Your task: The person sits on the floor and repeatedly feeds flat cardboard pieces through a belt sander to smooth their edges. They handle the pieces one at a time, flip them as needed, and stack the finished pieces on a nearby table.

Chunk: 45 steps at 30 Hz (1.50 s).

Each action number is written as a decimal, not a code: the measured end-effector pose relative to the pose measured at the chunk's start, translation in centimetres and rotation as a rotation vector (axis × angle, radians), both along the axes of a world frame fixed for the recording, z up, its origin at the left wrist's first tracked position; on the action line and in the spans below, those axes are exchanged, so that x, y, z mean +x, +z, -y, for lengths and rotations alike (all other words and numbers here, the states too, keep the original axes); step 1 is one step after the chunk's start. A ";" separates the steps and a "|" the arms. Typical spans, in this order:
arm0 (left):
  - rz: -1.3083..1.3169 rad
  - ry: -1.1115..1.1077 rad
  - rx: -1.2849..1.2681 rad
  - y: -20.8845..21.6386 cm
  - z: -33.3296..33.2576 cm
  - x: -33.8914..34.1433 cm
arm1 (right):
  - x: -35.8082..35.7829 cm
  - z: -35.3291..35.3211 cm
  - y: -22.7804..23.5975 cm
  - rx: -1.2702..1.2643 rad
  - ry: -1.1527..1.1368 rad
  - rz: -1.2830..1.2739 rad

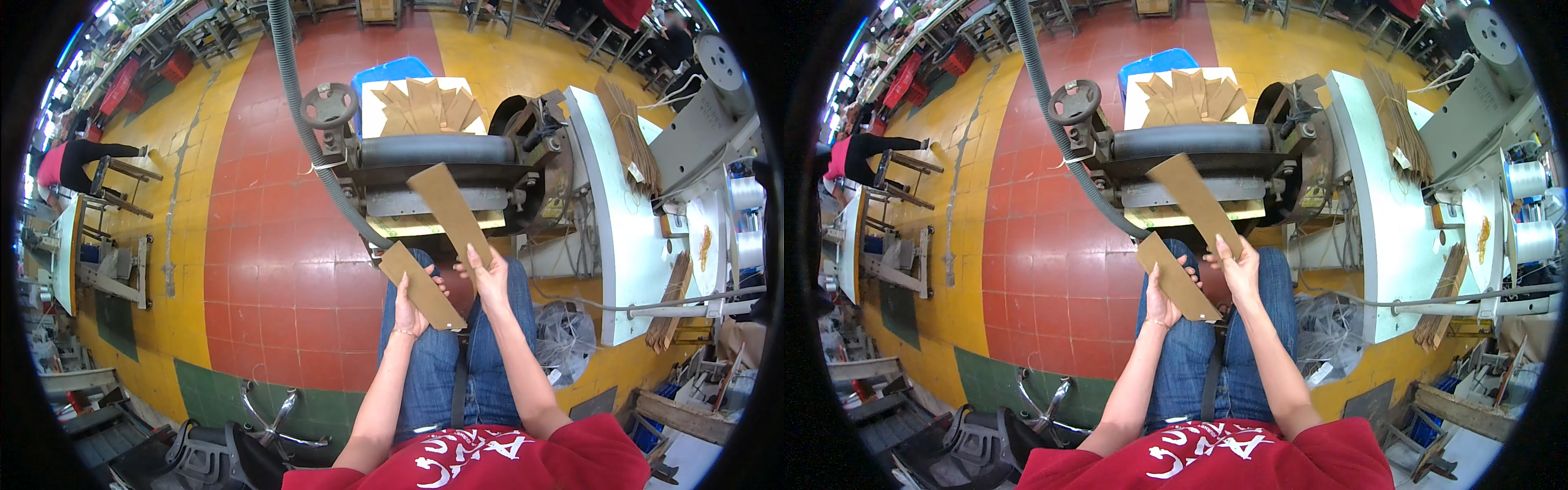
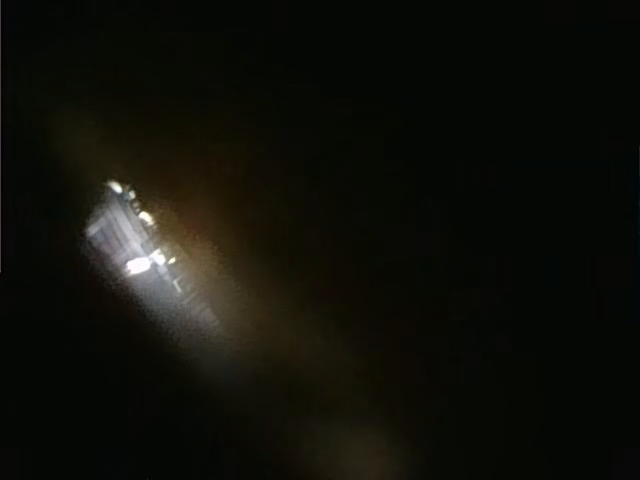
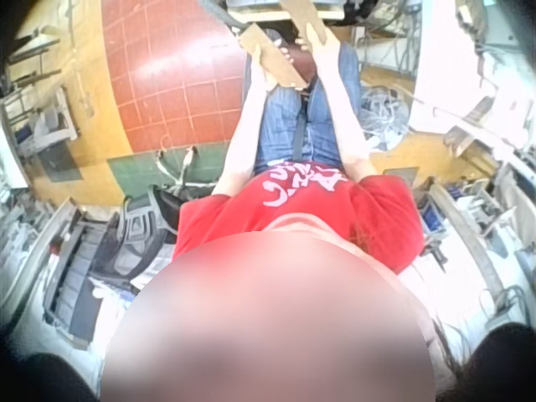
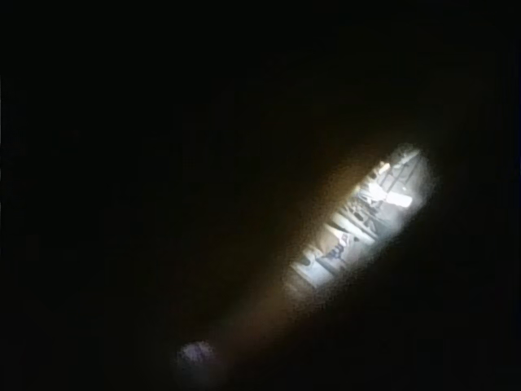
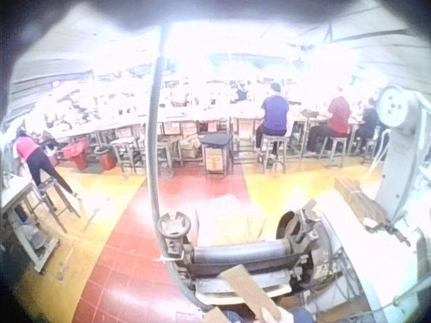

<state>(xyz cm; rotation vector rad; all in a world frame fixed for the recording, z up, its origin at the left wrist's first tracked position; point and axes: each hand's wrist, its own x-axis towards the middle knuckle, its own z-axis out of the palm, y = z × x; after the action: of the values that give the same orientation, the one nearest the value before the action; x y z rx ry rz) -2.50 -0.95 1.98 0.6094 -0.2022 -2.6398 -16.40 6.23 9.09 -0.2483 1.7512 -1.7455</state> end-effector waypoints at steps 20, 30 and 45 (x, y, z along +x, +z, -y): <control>0.085 -0.069 -0.042 -0.7 -0.4 -0.3 | 2.5 -4.0 -2.8 0.581 0.591 0.030; -0.066 0.039 0.094 -2.0 -0.5 0.3 | 1.9 -1.2 7.1 0.509 0.633 -1.351; 0.050 -0.039 0.040 -0.9 -0.2 0.0 | 0.5 0.2 -3.2 0.223 0.112 0.221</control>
<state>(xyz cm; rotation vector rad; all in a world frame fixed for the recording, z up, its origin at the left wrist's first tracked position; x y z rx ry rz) -2.46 -0.78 1.10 0.6920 -0.1778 -2.6739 -15.93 6.06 5.88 -0.0540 1.7170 -1.4268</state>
